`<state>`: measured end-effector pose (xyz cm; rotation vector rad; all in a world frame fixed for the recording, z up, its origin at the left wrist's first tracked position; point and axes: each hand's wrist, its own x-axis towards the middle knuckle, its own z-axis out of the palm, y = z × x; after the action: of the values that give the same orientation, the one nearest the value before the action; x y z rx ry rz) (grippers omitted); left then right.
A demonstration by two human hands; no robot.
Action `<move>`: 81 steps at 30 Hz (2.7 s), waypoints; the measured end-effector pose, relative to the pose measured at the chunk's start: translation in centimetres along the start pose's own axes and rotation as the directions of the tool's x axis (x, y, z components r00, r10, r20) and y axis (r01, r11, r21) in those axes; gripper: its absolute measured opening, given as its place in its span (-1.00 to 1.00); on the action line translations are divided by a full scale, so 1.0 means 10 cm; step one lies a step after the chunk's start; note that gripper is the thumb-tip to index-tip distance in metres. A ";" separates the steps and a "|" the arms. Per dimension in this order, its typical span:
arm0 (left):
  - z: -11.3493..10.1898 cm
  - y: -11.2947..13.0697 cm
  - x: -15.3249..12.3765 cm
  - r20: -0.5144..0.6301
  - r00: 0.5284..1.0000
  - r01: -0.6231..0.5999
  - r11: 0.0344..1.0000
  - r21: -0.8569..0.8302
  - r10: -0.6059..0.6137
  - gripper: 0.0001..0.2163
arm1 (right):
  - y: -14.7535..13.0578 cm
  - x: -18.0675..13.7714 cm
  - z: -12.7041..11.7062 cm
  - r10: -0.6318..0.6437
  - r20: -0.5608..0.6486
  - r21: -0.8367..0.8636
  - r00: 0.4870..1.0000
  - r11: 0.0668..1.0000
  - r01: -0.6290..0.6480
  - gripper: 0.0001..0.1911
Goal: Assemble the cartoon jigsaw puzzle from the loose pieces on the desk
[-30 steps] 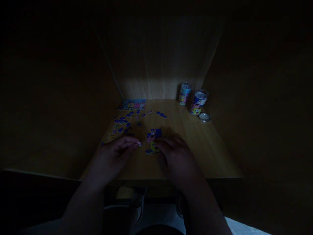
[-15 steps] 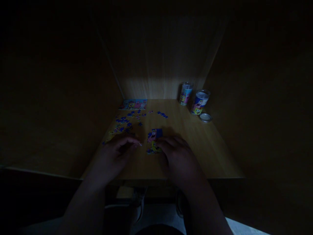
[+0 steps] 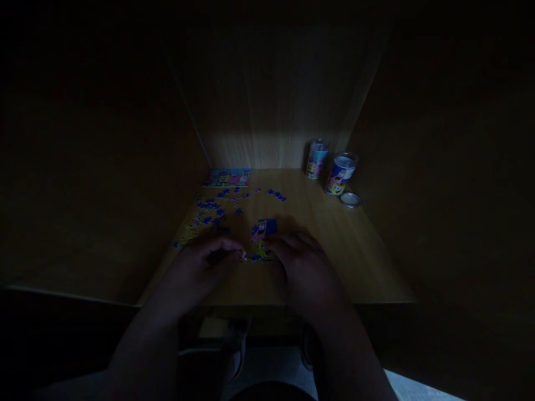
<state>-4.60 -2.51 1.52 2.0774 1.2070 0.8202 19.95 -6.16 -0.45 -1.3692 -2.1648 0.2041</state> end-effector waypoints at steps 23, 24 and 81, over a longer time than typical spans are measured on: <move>0.06 0.02 0.05 -0.012 0.996 -0.088 0.980 0.180 0.091 -0.91 | 0.00 0.01 -0.01 0.010 0.005 -0.002 1.000 1.000 -0.010 -0.54; 0.06 0.01 0.04 -0.017 0.996 -0.085 0.979 0.186 0.090 -0.90 | 0.00 0.01 -0.01 0.012 0.007 -0.003 1.000 1.000 -0.012 -0.54; -0.10 0.04 -0.10 -0.147 0.984 -0.037 0.920 0.391 0.102 -0.81 | 0.01 -0.01 0.00 0.028 -0.010 0.003 1.000 1.000 -0.028 -0.59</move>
<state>-5.55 -3.37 2.22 2.4183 1.4909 0.8537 20.04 -6.20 -0.50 -1.3961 -2.1371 0.2107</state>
